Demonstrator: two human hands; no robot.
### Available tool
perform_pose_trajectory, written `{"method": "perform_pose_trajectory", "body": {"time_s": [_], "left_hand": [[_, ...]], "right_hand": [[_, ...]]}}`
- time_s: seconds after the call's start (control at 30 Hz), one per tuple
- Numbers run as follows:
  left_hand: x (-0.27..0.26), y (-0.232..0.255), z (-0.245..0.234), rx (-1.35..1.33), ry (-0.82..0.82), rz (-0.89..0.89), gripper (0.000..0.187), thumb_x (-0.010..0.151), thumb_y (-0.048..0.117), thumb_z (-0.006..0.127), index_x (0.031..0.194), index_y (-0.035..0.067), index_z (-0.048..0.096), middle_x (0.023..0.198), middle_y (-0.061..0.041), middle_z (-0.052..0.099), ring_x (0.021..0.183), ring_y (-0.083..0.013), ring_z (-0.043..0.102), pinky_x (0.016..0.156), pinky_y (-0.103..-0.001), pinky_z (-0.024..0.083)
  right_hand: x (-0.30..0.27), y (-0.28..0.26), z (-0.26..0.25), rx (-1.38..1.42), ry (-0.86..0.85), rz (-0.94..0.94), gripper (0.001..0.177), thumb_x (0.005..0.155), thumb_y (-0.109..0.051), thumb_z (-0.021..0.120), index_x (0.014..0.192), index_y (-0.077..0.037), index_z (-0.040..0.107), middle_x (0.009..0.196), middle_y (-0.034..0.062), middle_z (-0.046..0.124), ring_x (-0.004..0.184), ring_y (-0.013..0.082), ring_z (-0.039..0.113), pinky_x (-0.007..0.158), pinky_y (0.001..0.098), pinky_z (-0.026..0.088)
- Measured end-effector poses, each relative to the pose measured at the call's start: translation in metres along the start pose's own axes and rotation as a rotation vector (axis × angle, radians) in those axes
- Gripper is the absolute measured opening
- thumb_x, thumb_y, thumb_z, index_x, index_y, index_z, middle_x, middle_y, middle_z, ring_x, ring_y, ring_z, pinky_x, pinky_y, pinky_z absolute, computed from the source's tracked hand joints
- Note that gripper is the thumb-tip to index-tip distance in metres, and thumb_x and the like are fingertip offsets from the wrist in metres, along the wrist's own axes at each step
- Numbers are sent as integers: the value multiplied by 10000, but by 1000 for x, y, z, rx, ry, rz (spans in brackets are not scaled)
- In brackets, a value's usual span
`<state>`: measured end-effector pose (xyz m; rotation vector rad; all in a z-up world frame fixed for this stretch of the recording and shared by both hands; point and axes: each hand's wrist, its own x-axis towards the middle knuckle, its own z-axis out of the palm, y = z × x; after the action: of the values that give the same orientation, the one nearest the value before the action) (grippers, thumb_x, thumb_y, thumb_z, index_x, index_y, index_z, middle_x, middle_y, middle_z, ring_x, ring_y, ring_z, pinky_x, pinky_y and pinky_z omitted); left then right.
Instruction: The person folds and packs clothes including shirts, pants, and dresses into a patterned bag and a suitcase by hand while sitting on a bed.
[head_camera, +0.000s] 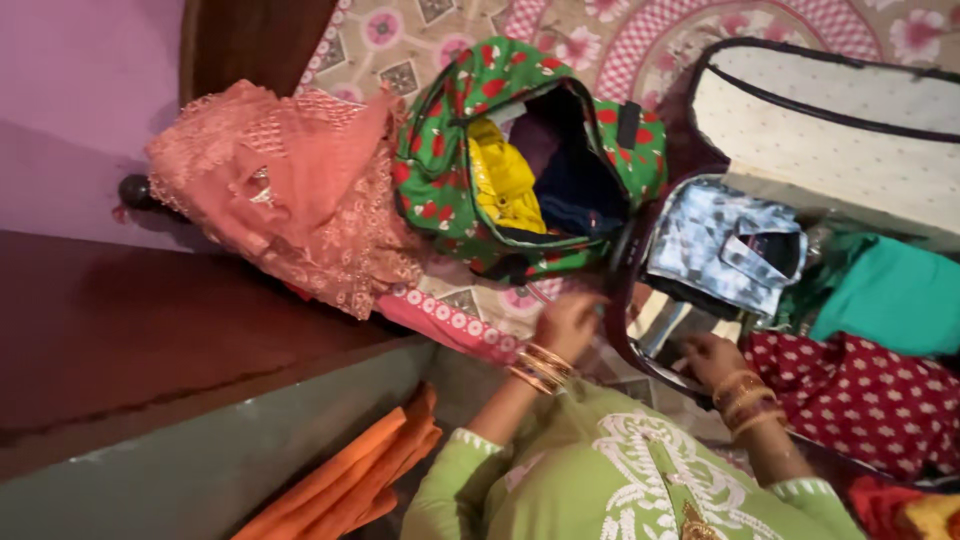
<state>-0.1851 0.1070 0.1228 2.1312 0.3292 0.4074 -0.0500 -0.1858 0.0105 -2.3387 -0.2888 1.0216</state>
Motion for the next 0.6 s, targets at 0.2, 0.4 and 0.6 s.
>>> {"method": "perform_pose_trajectory", "body": {"time_s": [0.2,0.4,0.6], "left_hand": [[50,-19,-102,111,145,-250,234,856,73,682,1086,96,722,1182,-135,689,1123,-326,637,982,-426,522],[122,-59,-129,548,269,-166,322,744,192,788,1063,156,767,1533,-211,381,1445,-425,299,1139,-650,297],[155,-116,-154,788,17,-485,720,719,289,842,1375,152,577,1661,-212,197,1533,-400,188,1085,-680,304]], "right_hand": [[-42,-62,1,386,278,-12,325,1000,-71,609,1315,-87,687,1049,73,739,751,229,645,636,382,535],[-14,-183,8,264,332,-431,280,960,-76,660,1238,-76,702,1118,88,734,974,190,701,860,324,543],[91,-303,43,-125,318,-750,359,841,-150,759,1181,-64,685,1156,154,674,1142,365,617,990,435,512]]}}
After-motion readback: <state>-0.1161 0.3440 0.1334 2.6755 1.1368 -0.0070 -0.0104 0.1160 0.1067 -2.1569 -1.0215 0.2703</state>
